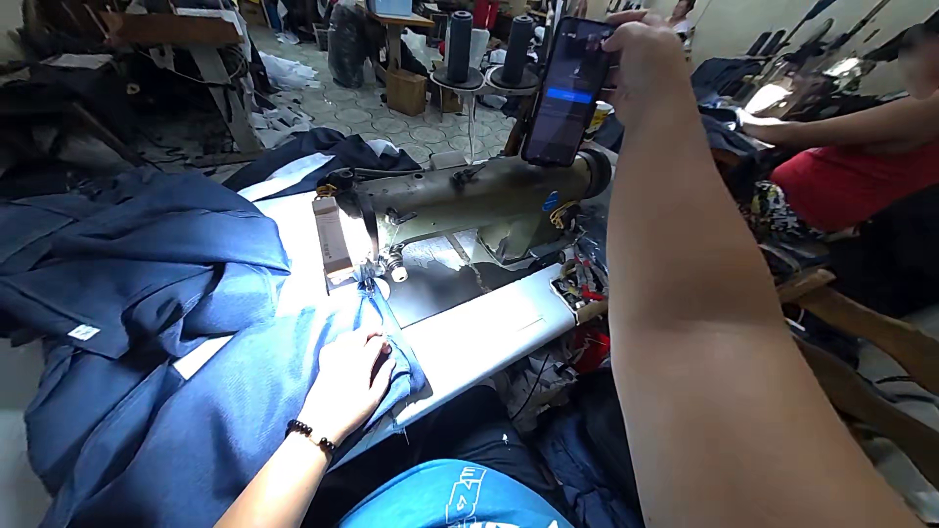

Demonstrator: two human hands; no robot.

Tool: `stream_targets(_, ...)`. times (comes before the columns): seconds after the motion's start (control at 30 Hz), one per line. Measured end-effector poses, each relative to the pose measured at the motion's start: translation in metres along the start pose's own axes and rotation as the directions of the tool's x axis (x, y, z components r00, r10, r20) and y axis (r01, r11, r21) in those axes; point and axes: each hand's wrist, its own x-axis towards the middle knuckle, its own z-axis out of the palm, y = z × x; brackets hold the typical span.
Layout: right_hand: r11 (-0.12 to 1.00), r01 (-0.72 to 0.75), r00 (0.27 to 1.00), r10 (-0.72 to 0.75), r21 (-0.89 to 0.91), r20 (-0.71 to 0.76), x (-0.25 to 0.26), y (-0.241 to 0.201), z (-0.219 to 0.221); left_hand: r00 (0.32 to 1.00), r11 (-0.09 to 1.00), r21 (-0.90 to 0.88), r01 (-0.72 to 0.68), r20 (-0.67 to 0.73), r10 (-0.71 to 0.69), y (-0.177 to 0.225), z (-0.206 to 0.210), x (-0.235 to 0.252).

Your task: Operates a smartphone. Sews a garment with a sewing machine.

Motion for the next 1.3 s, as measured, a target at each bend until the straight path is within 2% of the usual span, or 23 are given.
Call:
stream_targets(0.5, 0.999, 0.021, 1.0, -0.022, 0.04, 0.01, -0.003, 0.003, 0.002, 0.999, 1.0, -0.005, -0.019, -0.044, 0.018, 0.002, -0.002, 0.0)
stream_targets(0.63, 0.999, 0.0, 0.999, 0.003, 0.053, -0.043, -0.004, 0.001, 0.005, 1.0, 1.0, -0.002, 0.004, -0.015, -0.004, 0.001, -0.001, 0.0)
stream_targets(0.83, 0.998, 0.049, 0.998, -0.048, 0.032, -0.031, -0.004, 0.003, 0.005, 1.0, 1.0, -0.009, -0.005, -0.031, 0.005, 0.0, 0.001, -0.001)
stream_targets(1.03, 0.993, 0.018, 0.998, -0.01, 0.118, -0.067, -0.003, 0.006, 0.005, 1.0, 1.0, -0.02, 0.001, -0.026, -0.001, -0.001, 0.001, 0.0)
stream_targets(1.3, 0.993, 0.023, 0.997, -0.014, 0.116, -0.071, -0.006, 0.01, 0.003, 1.0, 1.0, -0.011, 0.009, 0.002, -0.008, 0.0, -0.001, 0.0)
